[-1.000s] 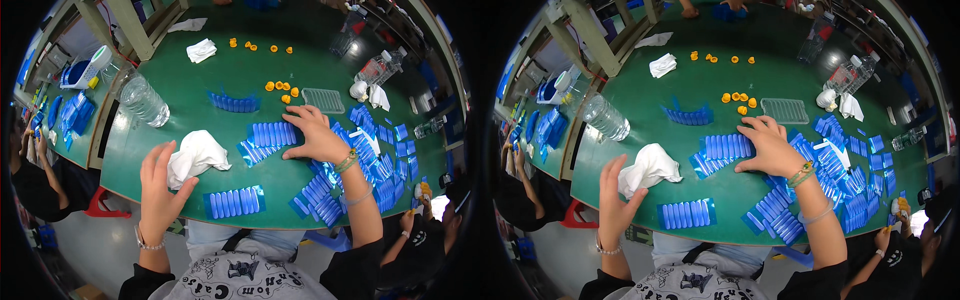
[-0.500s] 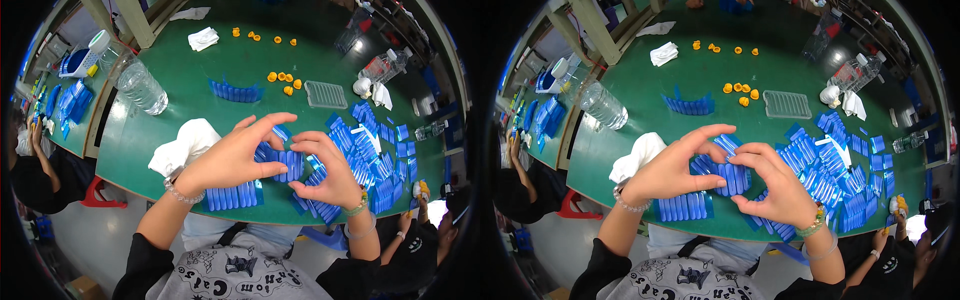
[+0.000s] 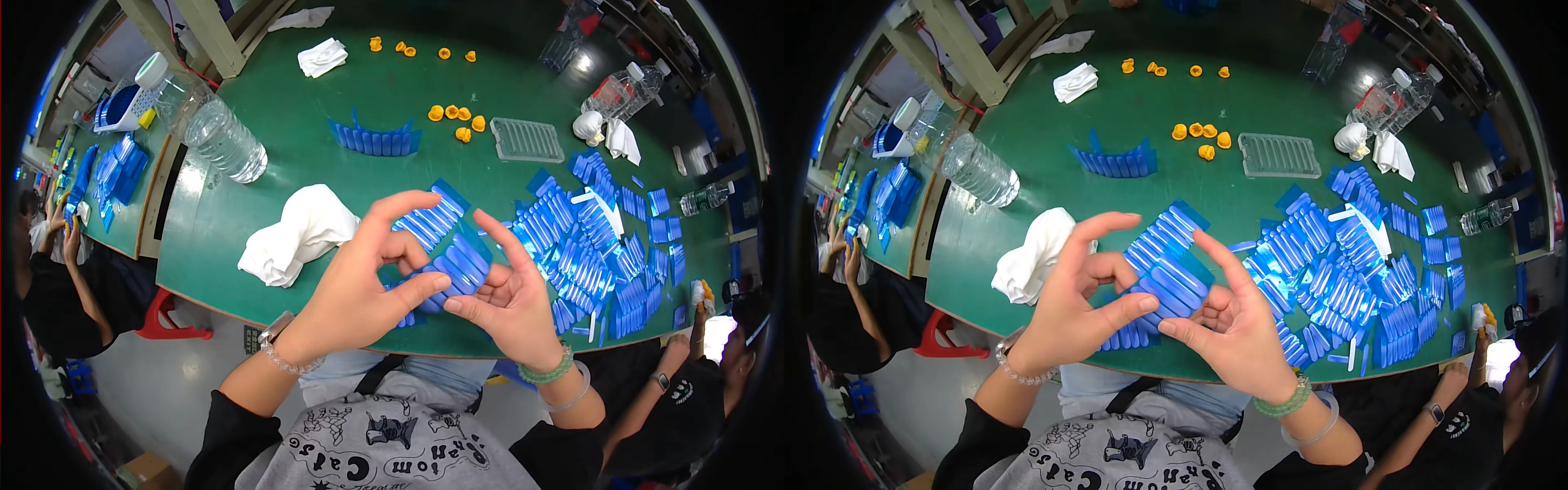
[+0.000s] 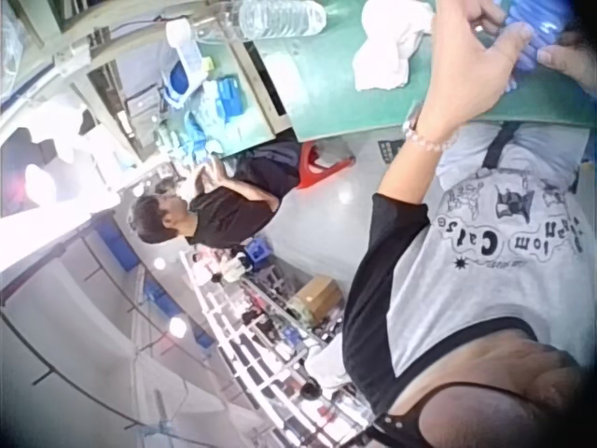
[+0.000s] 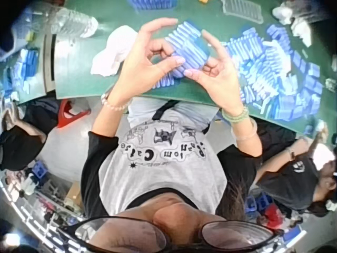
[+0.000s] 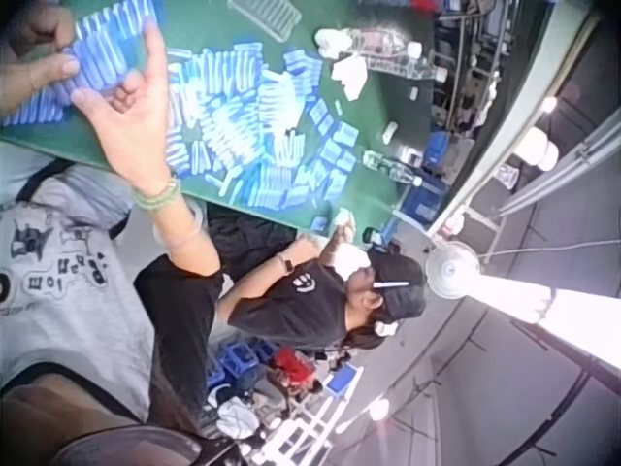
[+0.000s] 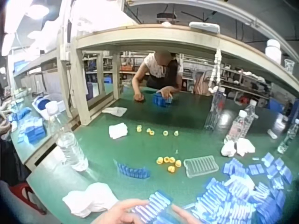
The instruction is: The person attaches small plastic strips onto backing sheets by hand, aligns and presses them into place, and stacks the completed sheets on the table.
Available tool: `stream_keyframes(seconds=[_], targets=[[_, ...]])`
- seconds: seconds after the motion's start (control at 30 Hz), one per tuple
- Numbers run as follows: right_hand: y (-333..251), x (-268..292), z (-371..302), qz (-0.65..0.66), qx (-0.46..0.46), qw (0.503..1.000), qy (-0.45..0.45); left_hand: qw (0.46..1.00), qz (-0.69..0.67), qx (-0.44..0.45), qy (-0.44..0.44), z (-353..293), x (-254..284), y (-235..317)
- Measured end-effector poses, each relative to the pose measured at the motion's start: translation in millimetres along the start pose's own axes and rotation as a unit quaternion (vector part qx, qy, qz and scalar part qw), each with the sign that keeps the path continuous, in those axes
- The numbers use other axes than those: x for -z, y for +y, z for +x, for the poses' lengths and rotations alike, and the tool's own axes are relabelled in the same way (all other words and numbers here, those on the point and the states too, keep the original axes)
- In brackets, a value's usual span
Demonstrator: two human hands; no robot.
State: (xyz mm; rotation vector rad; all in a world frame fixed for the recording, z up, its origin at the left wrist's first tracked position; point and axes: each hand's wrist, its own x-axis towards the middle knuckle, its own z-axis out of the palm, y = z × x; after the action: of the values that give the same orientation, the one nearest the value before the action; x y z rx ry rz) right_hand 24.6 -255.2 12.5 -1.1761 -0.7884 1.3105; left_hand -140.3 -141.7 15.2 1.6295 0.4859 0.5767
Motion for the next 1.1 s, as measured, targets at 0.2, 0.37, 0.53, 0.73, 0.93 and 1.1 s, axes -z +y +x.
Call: stream_keyframes(seconds=[0.2, 0.37, 0.53, 0.73, 0.93, 1.1], targets=[[0.4, -8.8, -3.8, 0.038, -0.036, 0.998, 0.029, 0.991, -0.102, 0.051, 0.067, -19.1, -12.6, -2.4], [12.3, -10.3, -16.7, 0.007, 0.026, 0.999, 0.047, 0.988, -0.127, 0.064, 0.057, -43.0, -16.0, -15.0], [12.3, -0.2, -10.7, 0.008, 0.016, 0.996, 0.089, 0.979, -0.129, 0.15, 0.051, -45.9, -14.5, -17.3], [5.6, -2.1, 13.4, -0.014, 0.008, 0.991, 0.134, 0.981, -0.116, 0.146, 0.057, -39.5, 0.9, -21.2], [4.2, 21.8, 61.7, -0.173, 0.009, 0.979, 0.111, 0.98, -0.021, 0.165, 0.114, -2.6, 13.0, -26.8], [2.6, 26.6, 88.1, -0.502, 0.064, 0.858, 0.087, 0.947, 0.281, -0.025, 0.155, 3.9, 12.4, -36.8]])
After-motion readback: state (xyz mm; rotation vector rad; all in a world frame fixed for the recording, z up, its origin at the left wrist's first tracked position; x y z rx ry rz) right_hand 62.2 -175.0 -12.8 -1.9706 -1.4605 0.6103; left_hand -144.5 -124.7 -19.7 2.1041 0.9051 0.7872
